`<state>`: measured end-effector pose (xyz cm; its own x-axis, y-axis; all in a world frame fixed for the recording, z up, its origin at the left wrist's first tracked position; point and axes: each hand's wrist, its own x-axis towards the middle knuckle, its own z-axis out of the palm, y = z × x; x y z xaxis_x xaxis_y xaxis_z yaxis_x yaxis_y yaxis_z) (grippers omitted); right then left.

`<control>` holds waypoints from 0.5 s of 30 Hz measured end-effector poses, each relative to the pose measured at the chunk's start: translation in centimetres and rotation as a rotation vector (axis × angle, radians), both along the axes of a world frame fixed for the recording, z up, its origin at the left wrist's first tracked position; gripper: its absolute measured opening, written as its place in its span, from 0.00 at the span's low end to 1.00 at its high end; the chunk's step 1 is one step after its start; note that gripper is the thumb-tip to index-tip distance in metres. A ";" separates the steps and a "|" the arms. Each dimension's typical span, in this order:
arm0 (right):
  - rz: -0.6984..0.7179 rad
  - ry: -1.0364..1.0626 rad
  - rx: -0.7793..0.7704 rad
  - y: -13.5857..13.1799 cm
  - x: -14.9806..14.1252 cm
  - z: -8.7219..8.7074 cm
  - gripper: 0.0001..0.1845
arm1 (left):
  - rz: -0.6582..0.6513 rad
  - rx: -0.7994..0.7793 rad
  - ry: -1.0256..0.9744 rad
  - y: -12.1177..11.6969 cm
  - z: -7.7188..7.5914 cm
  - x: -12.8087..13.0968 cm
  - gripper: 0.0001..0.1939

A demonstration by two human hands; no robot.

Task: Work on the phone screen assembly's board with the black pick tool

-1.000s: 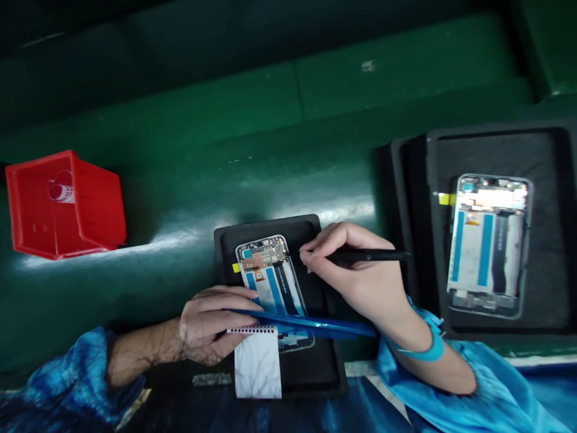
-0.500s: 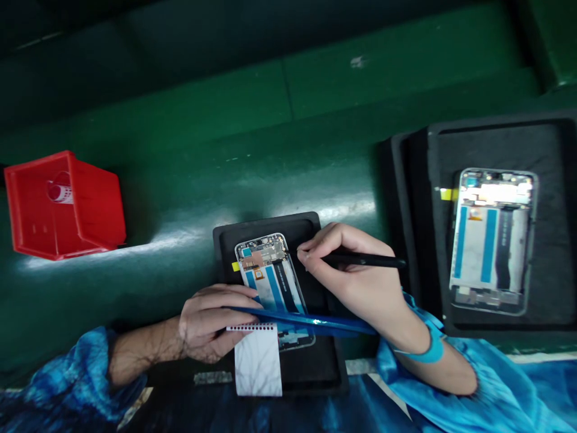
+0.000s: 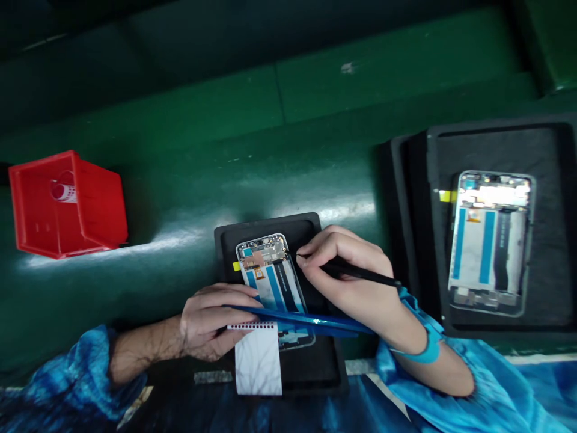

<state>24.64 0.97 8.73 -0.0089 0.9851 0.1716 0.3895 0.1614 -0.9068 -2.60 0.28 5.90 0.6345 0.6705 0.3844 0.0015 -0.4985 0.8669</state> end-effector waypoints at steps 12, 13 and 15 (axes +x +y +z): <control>0.012 0.006 0.014 -0.1 0.1 -0.3 0.14 | 0.033 -0.010 0.022 0.3 0.9 0.3 0.06; 0.015 -0.002 0.015 -0.1 0.1 -0.3 0.14 | 0.038 -0.005 0.016 0.3 1.0 0.4 0.06; 0.023 -0.017 0.026 -0.1 0.2 -0.4 0.14 | 0.047 -0.004 0.013 0.2 1.0 0.5 0.07</control>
<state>24.83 0.91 8.29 -0.0350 0.9799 0.1964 0.4006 0.1938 -0.8955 -2.08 0.52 6.90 0.6071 0.7013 0.3736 0.0366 -0.4943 0.8685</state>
